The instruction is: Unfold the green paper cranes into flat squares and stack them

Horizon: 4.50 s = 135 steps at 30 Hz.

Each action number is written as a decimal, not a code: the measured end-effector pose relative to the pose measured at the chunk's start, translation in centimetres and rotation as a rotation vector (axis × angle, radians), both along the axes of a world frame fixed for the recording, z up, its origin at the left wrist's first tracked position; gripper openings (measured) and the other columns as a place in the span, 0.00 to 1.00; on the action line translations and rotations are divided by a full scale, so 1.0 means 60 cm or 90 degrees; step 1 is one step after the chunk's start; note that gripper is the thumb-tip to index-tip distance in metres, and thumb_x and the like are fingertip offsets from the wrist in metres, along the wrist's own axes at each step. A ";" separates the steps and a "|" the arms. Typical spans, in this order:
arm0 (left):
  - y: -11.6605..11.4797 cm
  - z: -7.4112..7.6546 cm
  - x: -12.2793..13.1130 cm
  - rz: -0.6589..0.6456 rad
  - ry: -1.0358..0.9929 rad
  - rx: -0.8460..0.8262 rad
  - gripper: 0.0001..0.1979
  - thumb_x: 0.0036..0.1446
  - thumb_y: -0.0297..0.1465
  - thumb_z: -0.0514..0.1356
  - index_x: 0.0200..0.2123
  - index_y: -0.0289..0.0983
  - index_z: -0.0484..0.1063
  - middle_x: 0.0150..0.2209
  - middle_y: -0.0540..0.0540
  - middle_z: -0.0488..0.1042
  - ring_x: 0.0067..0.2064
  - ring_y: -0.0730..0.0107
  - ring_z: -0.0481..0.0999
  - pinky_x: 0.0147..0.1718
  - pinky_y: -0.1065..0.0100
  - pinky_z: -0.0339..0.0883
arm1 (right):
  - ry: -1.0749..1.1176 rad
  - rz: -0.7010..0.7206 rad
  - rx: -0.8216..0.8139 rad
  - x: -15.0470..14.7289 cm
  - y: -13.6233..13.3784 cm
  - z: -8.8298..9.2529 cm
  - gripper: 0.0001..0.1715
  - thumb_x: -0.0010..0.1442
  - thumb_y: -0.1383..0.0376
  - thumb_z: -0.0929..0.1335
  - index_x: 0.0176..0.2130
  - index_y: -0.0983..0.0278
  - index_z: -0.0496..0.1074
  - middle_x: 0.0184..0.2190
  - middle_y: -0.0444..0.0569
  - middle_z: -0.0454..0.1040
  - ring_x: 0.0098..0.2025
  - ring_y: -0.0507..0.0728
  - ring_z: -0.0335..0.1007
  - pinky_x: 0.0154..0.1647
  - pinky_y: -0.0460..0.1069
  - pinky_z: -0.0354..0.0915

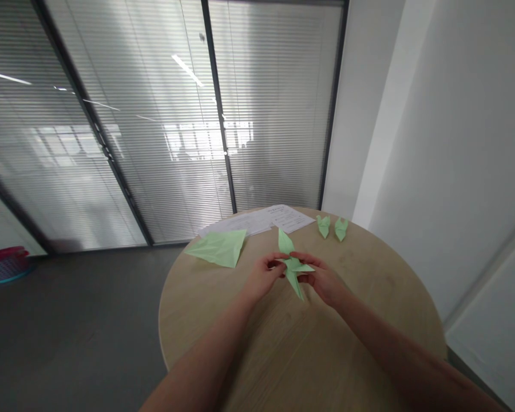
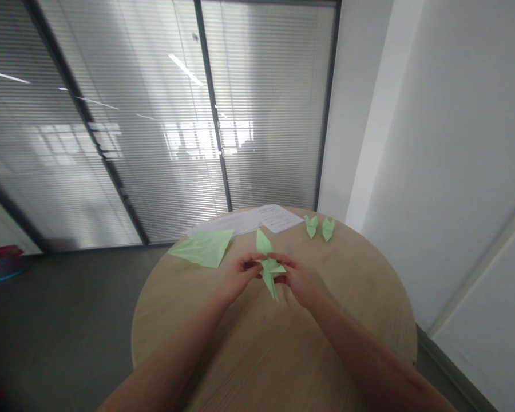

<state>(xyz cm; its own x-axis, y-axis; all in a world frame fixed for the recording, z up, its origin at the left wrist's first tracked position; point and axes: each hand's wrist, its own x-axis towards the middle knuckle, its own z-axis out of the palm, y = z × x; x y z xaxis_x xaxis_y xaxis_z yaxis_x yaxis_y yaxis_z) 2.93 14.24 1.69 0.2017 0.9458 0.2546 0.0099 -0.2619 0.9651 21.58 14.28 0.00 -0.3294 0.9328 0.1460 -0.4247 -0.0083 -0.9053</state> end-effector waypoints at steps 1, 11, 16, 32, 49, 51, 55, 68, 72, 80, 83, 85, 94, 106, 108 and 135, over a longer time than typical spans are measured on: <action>0.000 0.000 0.000 -0.002 -0.006 0.001 0.14 0.53 0.31 0.66 0.44 0.34 0.80 0.33 0.45 0.81 0.33 0.68 0.78 0.37 0.66 0.75 | 0.001 0.000 0.003 0.001 0.001 -0.002 0.23 0.49 0.58 0.78 0.45 0.57 0.82 0.42 0.51 0.83 0.41 0.62 0.81 0.44 0.57 0.73; -0.006 0.007 -0.001 -0.031 -0.001 0.008 0.17 0.56 0.39 0.68 0.45 0.34 0.82 0.40 0.42 0.82 0.37 0.64 0.80 0.39 0.64 0.76 | -0.009 0.013 0.009 0.009 0.003 -0.008 0.23 0.55 0.50 0.76 0.47 0.59 0.82 0.44 0.52 0.82 0.43 0.61 0.78 0.44 0.56 0.73; -0.001 0.004 -0.002 -0.011 0.006 0.013 0.17 0.54 0.36 0.68 0.44 0.33 0.82 0.36 0.43 0.82 0.35 0.66 0.78 0.36 0.66 0.75 | -0.034 0.031 0.014 0.010 0.000 -0.002 0.24 0.53 0.54 0.78 0.49 0.58 0.81 0.42 0.49 0.82 0.42 0.60 0.79 0.47 0.56 0.74; 0.006 -0.009 0.000 0.057 0.115 0.070 0.09 0.55 0.24 0.60 0.38 0.34 0.78 0.29 0.48 0.78 0.31 0.70 0.77 0.33 0.68 0.72 | -0.094 -0.008 0.043 0.005 0.013 -0.024 0.26 0.54 0.55 0.77 0.52 0.55 0.80 0.44 0.48 0.82 0.42 0.57 0.78 0.47 0.53 0.72; -0.003 -0.002 0.003 0.071 0.173 0.145 0.08 0.55 0.36 0.66 0.32 0.38 0.73 0.32 0.49 0.77 0.34 0.69 0.74 0.34 0.68 0.70 | -0.130 0.020 0.041 -0.012 -0.002 -0.016 0.29 0.54 0.49 0.76 0.53 0.57 0.80 0.45 0.48 0.81 0.40 0.56 0.73 0.41 0.51 0.68; -0.003 -0.001 0.003 0.084 0.183 0.145 0.08 0.54 0.36 0.66 0.31 0.38 0.73 0.31 0.50 0.75 0.34 0.69 0.73 0.33 0.69 0.68 | -0.097 0.027 -0.002 -0.012 -0.004 -0.016 0.32 0.52 0.49 0.77 0.53 0.58 0.80 0.45 0.50 0.81 0.39 0.56 0.74 0.40 0.50 0.69; 0.000 -0.003 0.003 0.081 0.189 0.138 0.06 0.55 0.34 0.65 0.30 0.38 0.74 0.28 0.51 0.73 0.30 0.71 0.70 0.31 0.70 0.64 | -0.068 0.057 -0.007 -0.008 -0.006 -0.017 0.36 0.52 0.52 0.78 0.59 0.54 0.75 0.50 0.49 0.80 0.43 0.56 0.75 0.43 0.51 0.70; -0.003 0.014 -0.021 -0.103 0.082 0.044 0.17 0.51 0.31 0.68 0.46 0.37 0.80 0.45 0.43 0.80 0.43 0.64 0.77 0.42 0.65 0.73 | -0.023 0.037 -0.030 -0.003 -0.005 0.002 0.27 0.52 0.53 0.79 0.48 0.61 0.80 0.48 0.55 0.81 0.45 0.61 0.79 0.46 0.56 0.72; -0.002 0.012 -0.024 -0.105 0.084 0.036 0.18 0.52 0.32 0.68 0.48 0.36 0.80 0.42 0.43 0.80 0.41 0.64 0.78 0.41 0.65 0.73 | -0.014 0.050 -0.042 -0.003 -0.006 0.006 0.27 0.51 0.54 0.78 0.48 0.62 0.80 0.48 0.56 0.81 0.46 0.62 0.79 0.47 0.57 0.72; 0.002 0.005 -0.016 -0.069 0.086 0.040 0.14 0.51 0.31 0.67 0.43 0.36 0.80 0.41 0.44 0.82 0.39 0.64 0.78 0.41 0.65 0.72 | -0.023 0.040 -0.057 -0.001 -0.004 0.003 0.24 0.50 0.59 0.76 0.48 0.61 0.81 0.42 0.51 0.82 0.39 0.58 0.78 0.42 0.53 0.72; 0.005 -0.001 -0.011 -0.030 0.097 0.042 0.13 0.57 0.39 0.64 0.37 0.34 0.80 0.33 0.45 0.80 0.33 0.67 0.76 0.36 0.66 0.71 | -0.064 0.051 0.002 -0.005 -0.006 -0.001 0.25 0.53 0.55 0.76 0.49 0.61 0.79 0.41 0.51 0.81 0.41 0.59 0.79 0.44 0.55 0.72; 0.007 -0.004 -0.008 0.005 0.109 0.047 0.16 0.59 0.43 0.62 0.31 0.34 0.77 0.28 0.47 0.77 0.30 0.68 0.74 0.32 0.67 0.69 | -0.093 0.068 0.055 -0.010 -0.007 -0.004 0.25 0.56 0.52 0.76 0.50 0.60 0.78 0.43 0.53 0.81 0.43 0.61 0.79 0.47 0.56 0.72; 0.003 -0.006 0.007 0.139 -0.029 0.033 0.20 0.51 0.43 0.68 0.34 0.41 0.60 0.22 0.57 0.68 0.25 0.72 0.71 0.23 0.72 0.68 | -0.122 -0.004 0.078 -0.017 0.005 -0.027 0.49 0.57 0.53 0.74 0.70 0.54 0.54 0.33 0.44 0.78 0.36 0.59 0.76 0.40 0.55 0.71; 0.011 -0.014 -0.004 0.125 0.209 0.132 0.12 0.57 0.37 0.64 0.42 0.40 0.83 0.37 0.46 0.76 0.35 0.68 0.74 0.34 0.67 0.71 | -0.163 -0.140 0.092 -0.003 0.018 -0.036 0.19 0.60 0.49 0.71 0.45 0.56 0.72 0.34 0.46 0.78 0.33 0.57 0.72 0.33 0.51 0.68; 0.007 -0.007 -0.005 0.130 0.232 0.148 0.13 0.58 0.36 0.64 0.44 0.40 0.83 0.38 0.45 0.76 0.35 0.68 0.74 0.36 0.67 0.70 | -0.144 -0.116 0.078 -0.004 0.015 -0.031 0.21 0.58 0.49 0.73 0.47 0.57 0.73 0.38 0.47 0.78 0.35 0.57 0.74 0.37 0.52 0.70; -0.009 0.013 -0.007 0.064 0.229 0.149 0.12 0.61 0.36 0.58 0.33 0.35 0.78 0.29 0.48 0.77 0.31 0.68 0.74 0.32 0.68 0.65 | -0.135 -0.112 0.069 -0.003 0.006 -0.015 0.24 0.53 0.46 0.75 0.39 0.60 0.74 0.27 0.43 0.70 0.27 0.53 0.68 0.31 0.50 0.70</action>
<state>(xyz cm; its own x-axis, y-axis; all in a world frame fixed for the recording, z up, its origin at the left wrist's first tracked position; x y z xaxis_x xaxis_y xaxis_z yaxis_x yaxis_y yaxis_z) 2.48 13.72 2.49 0.2272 0.8907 0.3938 0.3713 -0.4530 0.8105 21.37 14.65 -0.89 -0.1982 0.9610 0.1926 -0.2131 0.1496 -0.9655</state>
